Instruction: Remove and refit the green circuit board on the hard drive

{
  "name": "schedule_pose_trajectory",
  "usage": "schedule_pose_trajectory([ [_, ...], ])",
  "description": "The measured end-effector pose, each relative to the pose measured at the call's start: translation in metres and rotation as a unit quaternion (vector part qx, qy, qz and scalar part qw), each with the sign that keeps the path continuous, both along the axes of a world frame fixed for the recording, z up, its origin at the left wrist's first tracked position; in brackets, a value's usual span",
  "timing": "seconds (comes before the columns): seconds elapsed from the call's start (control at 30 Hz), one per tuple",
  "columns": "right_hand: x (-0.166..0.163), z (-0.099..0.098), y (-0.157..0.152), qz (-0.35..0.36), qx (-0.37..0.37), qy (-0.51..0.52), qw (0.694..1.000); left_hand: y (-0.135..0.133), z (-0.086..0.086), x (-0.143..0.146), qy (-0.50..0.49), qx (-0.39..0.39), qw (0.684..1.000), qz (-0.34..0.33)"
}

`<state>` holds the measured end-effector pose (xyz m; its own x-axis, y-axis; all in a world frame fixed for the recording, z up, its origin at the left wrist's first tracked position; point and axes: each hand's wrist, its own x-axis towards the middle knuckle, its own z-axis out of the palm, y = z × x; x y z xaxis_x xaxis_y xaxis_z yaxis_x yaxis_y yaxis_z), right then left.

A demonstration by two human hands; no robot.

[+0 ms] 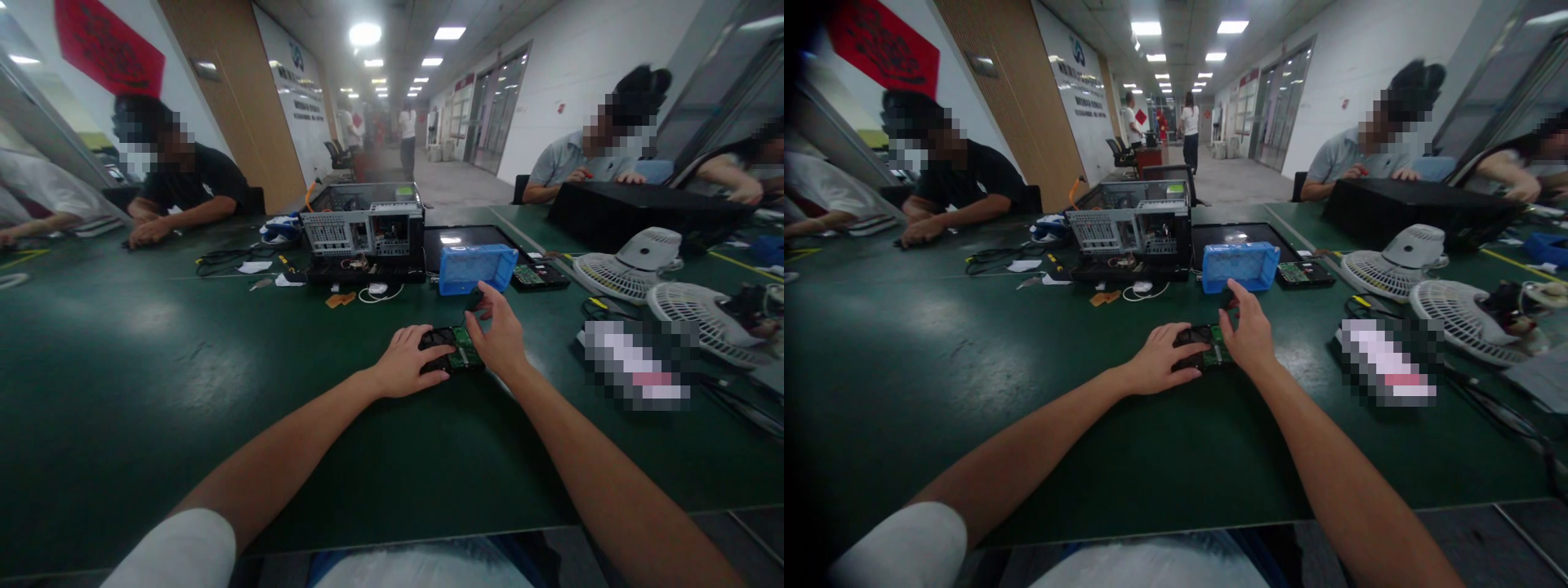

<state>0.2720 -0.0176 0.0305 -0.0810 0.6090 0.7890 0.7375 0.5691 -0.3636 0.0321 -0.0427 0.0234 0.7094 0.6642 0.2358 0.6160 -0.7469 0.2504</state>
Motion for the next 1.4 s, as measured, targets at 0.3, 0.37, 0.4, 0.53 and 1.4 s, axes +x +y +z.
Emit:
schedule_pose_trajectory([
  [0.3, -0.0011, -0.0002, -0.0014, -0.016, 0.010, 0.024, 1.000, -0.0012, 0.0025, 0.0000, 0.004, -0.004, 1.000, 0.003],
  [0.37, -0.0008, 0.0003, -0.0018, -0.025, 0.027, 0.031, 0.999, -0.0017, 0.0035, -0.0003, 0.005, -0.006, 1.000, 0.001],
  [0.4, -0.0005, 0.0006, -0.0019, -0.031, 0.035, 0.033, 0.998, -0.0018, 0.0037, -0.0004, 0.004, -0.006, 1.000, 0.000],
  [0.53, 0.0003, 0.0013, -0.0018, -0.046, 0.040, 0.045, 0.997, -0.0004, 0.0009, 0.0000, -0.003, 0.000, 1.000, -0.001],
  [1.4, 0.0068, -0.0004, 0.0045, -0.091, 0.090, 0.072, 0.989, 0.0021, -0.0018, -0.0002, 0.000, 0.000, 1.000, -0.004],
])
